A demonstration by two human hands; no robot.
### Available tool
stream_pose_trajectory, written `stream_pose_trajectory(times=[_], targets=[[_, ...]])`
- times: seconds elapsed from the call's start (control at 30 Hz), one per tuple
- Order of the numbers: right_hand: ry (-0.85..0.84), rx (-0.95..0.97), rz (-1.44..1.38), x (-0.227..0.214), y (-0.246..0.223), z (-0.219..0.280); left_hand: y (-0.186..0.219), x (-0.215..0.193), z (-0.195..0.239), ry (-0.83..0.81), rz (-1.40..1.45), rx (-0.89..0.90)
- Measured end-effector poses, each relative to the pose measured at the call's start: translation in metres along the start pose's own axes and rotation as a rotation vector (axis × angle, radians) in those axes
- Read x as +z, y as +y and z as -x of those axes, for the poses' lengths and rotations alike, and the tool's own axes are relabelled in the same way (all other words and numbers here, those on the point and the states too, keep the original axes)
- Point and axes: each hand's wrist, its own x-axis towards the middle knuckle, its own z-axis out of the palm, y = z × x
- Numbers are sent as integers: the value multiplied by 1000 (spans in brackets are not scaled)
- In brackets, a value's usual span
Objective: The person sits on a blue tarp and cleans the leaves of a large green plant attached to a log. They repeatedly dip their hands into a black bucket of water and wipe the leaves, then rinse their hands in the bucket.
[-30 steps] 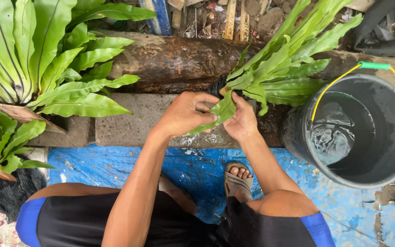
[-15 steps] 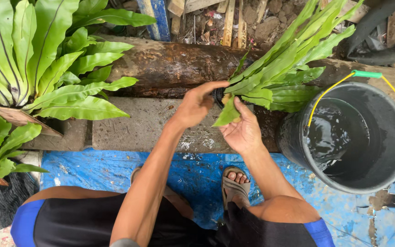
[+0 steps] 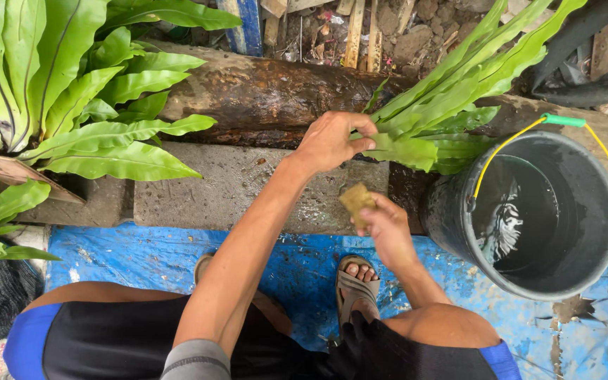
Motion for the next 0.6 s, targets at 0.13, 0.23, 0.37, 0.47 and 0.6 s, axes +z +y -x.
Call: stream_pose_trajectory(times=[0.13, 0.23, 0.37, 0.47, 0.6], targets=[[294, -424, 731, 4, 13, -17, 3, 2, -7, -38, -27, -63], [453, -779, 891, 9, 14, -47, 6, 5, -8, -56, -23, -99], [557, -953, 982, 15, 17, -64, 3, 11, -6, -62, 47, -114], [485, -1032, 986, 14, 19, -66, -9, 15, -6, -46, 107, 65], [525, -999, 1287, 8, 12, -74, -30, 22, -6, -84, 221, 97]])
